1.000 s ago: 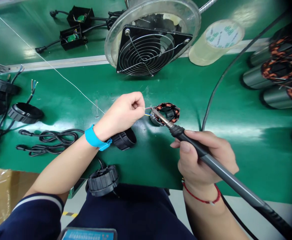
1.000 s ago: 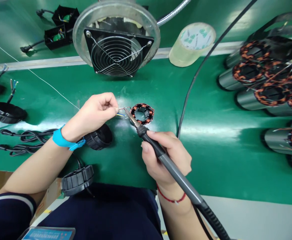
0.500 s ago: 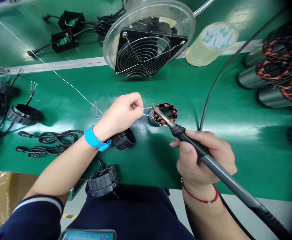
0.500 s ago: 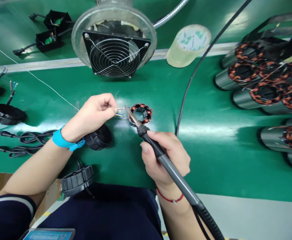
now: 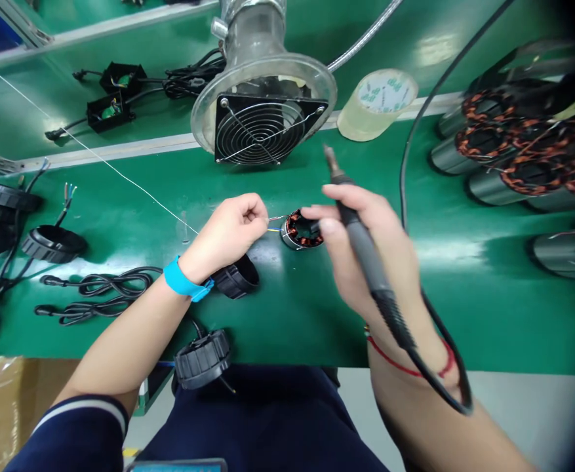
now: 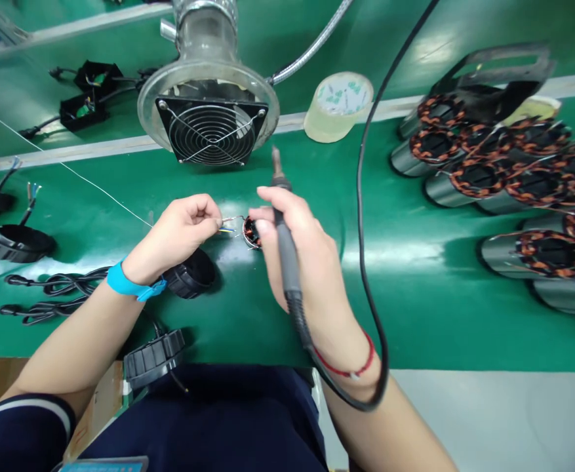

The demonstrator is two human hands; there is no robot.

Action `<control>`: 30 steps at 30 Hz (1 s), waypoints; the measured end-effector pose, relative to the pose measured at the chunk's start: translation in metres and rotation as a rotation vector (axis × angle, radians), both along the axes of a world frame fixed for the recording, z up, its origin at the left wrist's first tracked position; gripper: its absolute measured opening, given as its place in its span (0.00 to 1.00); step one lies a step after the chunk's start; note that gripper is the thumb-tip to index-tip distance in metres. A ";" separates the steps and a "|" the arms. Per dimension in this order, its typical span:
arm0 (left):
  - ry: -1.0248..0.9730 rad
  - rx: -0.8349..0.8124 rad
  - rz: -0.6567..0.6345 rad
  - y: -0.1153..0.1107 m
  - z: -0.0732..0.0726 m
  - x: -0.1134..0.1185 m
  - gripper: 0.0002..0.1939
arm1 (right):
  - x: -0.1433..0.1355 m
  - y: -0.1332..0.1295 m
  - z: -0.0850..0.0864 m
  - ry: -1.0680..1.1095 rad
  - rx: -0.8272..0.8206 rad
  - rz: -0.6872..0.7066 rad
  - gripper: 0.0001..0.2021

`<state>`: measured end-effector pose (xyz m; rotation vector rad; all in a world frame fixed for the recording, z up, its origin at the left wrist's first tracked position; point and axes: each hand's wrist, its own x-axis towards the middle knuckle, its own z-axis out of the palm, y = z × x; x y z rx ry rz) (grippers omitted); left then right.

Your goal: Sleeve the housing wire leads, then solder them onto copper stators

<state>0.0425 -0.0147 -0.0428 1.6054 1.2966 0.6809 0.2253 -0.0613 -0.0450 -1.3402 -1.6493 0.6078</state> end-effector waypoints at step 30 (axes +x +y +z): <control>-0.198 0.026 -0.029 -0.008 0.001 -0.010 0.03 | -0.025 0.008 -0.037 0.056 0.157 0.031 0.24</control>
